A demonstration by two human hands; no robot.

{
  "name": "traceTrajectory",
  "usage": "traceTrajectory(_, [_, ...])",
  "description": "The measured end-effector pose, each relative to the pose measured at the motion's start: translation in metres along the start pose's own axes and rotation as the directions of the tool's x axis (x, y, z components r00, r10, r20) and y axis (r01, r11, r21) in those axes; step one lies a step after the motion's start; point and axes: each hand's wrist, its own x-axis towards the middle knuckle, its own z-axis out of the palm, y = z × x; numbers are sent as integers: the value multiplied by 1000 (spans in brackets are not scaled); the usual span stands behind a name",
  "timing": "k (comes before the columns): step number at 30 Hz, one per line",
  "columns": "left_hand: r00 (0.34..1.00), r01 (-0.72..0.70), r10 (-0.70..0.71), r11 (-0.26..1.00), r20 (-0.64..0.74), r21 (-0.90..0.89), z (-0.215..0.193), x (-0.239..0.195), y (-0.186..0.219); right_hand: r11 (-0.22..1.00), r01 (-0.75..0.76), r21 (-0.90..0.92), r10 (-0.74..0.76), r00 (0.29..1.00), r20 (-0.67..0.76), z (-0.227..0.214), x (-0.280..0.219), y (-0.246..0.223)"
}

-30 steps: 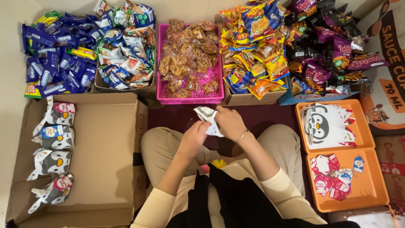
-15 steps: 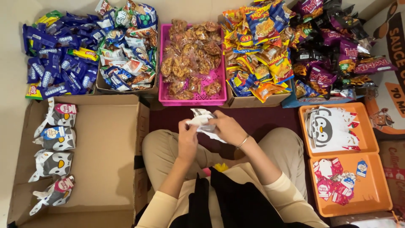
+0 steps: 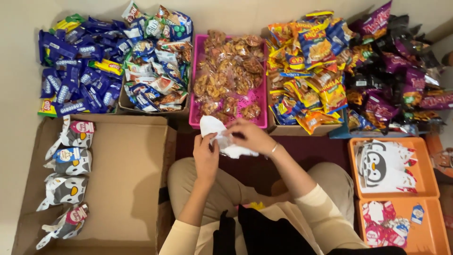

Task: A person sits on the floor and fills small white gift bags with various snack packets taken from several organized bins.

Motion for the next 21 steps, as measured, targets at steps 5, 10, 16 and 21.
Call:
traceTrajectory(5, [999,-22,23,1000,-22,17,-13,28,6,996,-82,24,85,965,-248,29,87,102])
traceTrajectory(10, [1000,0,2,985,-11,173,-19,47,-2,954,-246,-170,186,933,-308,67,179,191])
traceTrajectory(16, [999,46,-40,963,-29,266,-23,62,-17,886,-413,-210,330,881,-340,74,201,188])
traceTrajectory(21, [997,-14,42,934,-71,357,-27,71,-19,887,-387,-253,294,895,-336,57,177,130])
